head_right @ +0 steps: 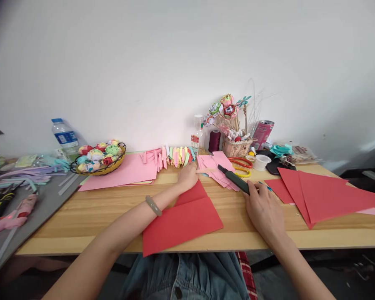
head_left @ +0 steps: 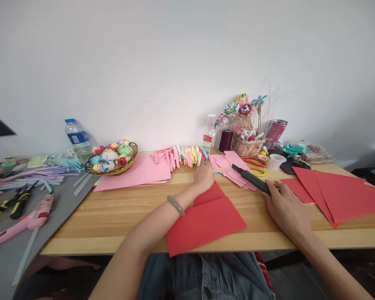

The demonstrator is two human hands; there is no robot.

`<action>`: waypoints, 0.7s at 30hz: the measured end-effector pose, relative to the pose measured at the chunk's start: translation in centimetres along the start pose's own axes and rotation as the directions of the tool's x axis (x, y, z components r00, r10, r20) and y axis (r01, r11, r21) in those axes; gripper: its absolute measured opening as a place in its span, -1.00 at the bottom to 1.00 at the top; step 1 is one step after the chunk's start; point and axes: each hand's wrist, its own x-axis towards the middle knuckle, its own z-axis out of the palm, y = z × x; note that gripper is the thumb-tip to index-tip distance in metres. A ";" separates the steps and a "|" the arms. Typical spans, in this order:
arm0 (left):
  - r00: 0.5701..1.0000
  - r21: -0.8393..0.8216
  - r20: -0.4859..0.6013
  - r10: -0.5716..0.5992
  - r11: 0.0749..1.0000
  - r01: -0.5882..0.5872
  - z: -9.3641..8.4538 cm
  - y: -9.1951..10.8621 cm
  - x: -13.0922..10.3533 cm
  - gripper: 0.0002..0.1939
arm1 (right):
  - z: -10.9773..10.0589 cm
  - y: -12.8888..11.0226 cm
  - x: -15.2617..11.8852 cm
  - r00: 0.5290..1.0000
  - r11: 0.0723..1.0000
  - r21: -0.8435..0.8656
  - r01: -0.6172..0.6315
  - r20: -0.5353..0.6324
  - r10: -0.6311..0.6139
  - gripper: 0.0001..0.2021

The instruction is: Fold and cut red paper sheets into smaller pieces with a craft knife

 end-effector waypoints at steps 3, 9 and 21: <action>0.999 -0.041 -0.033 0.012 0.999 -0.013 -0.8 -1.1 0.4 -0.89 | 0.1 0.0 0.1 0.999 0.997 0.057 -0.049 0.005 0.048 -0.60; 0.967 -0.087 -0.234 -0.103 0.993 0.084 -4.4 -2.8 3.2 -0.78 | 0.4 0.2 0.0 0.995 0.980 0.173 -0.098 0.015 0.097 -0.56; 0.271 -0.413 0.450 0.851 0.468 -0.781 -7.6 -3.7 -8.6 -0.63 | -0.2 -0.2 0.0 0.985 0.956 0.240 -0.168 0.064 0.157 -0.52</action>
